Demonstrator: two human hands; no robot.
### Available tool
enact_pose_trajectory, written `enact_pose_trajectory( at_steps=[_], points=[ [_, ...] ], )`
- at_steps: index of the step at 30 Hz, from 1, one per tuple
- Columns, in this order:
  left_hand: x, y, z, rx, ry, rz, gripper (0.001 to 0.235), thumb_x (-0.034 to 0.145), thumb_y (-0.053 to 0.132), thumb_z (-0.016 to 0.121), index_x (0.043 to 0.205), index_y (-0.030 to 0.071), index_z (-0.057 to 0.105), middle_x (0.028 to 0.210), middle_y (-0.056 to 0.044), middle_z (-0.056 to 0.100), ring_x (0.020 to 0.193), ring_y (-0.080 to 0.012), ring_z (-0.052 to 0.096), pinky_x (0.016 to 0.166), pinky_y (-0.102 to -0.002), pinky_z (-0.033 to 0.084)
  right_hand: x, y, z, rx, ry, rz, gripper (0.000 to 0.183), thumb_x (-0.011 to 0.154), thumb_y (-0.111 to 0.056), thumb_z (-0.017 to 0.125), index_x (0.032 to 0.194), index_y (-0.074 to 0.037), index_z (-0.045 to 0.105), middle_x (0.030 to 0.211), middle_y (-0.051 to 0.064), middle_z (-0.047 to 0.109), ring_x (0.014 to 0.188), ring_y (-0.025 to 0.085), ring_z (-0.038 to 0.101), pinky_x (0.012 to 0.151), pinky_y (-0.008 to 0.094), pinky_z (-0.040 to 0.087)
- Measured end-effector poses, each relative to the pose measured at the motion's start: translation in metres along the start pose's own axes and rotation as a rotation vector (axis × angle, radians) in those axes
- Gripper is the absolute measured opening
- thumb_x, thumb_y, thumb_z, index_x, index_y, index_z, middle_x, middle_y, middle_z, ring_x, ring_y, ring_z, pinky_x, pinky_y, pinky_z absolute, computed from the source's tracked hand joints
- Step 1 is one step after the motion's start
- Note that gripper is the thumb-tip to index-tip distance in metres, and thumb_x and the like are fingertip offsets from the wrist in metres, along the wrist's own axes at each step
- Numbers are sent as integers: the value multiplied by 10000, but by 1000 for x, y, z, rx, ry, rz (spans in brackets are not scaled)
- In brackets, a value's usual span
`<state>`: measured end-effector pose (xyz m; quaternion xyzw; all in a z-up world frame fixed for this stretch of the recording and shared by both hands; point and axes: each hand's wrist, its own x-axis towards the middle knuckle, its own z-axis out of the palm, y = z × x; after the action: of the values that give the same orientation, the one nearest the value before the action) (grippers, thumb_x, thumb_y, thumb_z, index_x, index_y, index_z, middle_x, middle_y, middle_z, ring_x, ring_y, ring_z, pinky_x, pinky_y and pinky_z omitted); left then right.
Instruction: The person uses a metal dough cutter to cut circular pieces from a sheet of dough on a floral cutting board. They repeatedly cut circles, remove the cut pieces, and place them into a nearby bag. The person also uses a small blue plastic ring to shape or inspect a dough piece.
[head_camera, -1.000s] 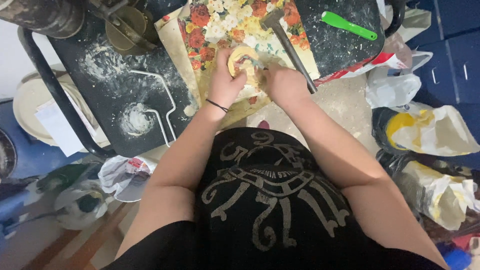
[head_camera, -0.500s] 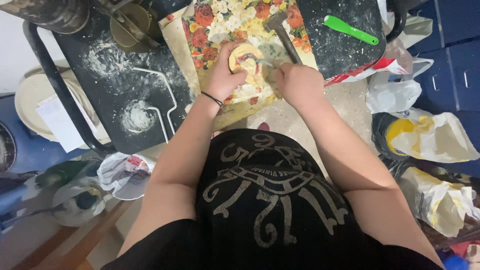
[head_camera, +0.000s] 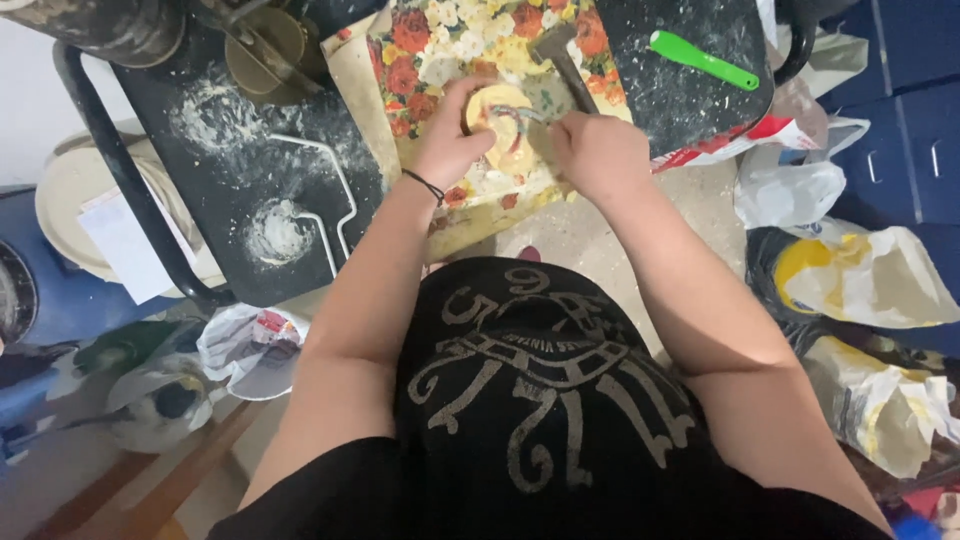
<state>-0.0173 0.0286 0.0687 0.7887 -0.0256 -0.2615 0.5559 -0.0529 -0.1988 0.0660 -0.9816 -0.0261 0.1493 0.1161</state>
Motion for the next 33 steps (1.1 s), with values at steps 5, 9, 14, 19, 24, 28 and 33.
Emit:
enact_pose_trajectory(
  at_steps=[5,9,14,19,24,28,33],
  points=[
    [3,6,-3,78,-43,-24,614,960,105,523,1554,239,443,697,38,438,517,-87,370,492,-263,300,3,5,14,-101,86,-1,459,1105,-296,438,720,-112,605,559,9,530,477,252,494,390,367,353],
    [8,0,-1,116,-32,-44,609,960,143,529,1549,267,433,788,26,558,522,-103,408,487,-272,315,3,-4,8,-154,35,35,475,1122,-438,463,863,-126,711,677,70,659,557,354,640,416,423,459],
    [6,-1,-3,154,-66,-62,648,977,169,500,1604,245,357,649,22,398,493,-114,359,488,-291,263,11,7,31,-190,345,-246,511,1104,-420,578,693,-115,584,580,16,548,477,259,508,372,391,368],
    [-1,8,-3,138,-66,-70,632,988,146,509,1592,273,374,669,30,417,490,-105,356,482,-284,271,-1,2,-20,95,425,-320,306,1128,-143,460,970,-143,722,763,-3,623,573,102,601,415,211,505],
    [-5,7,-2,103,-57,-57,670,971,132,600,1584,278,371,730,7,514,507,-101,414,484,-268,316,15,73,2,201,401,157,180,1072,-109,476,1226,-16,490,780,82,717,540,269,665,392,420,492],
    [-8,3,0,-86,9,-29,640,939,119,623,1533,248,426,843,9,579,535,-78,426,492,-245,351,22,104,30,271,386,175,316,885,-12,535,1195,-69,555,1142,212,652,926,442,645,679,569,488],
    [4,-17,3,-321,52,-61,646,876,125,718,1429,184,389,1069,-101,660,674,-154,611,582,-292,573,-7,65,8,372,482,75,264,962,-77,536,1218,-31,581,1141,216,668,1023,410,642,791,517,502]
  ],
)
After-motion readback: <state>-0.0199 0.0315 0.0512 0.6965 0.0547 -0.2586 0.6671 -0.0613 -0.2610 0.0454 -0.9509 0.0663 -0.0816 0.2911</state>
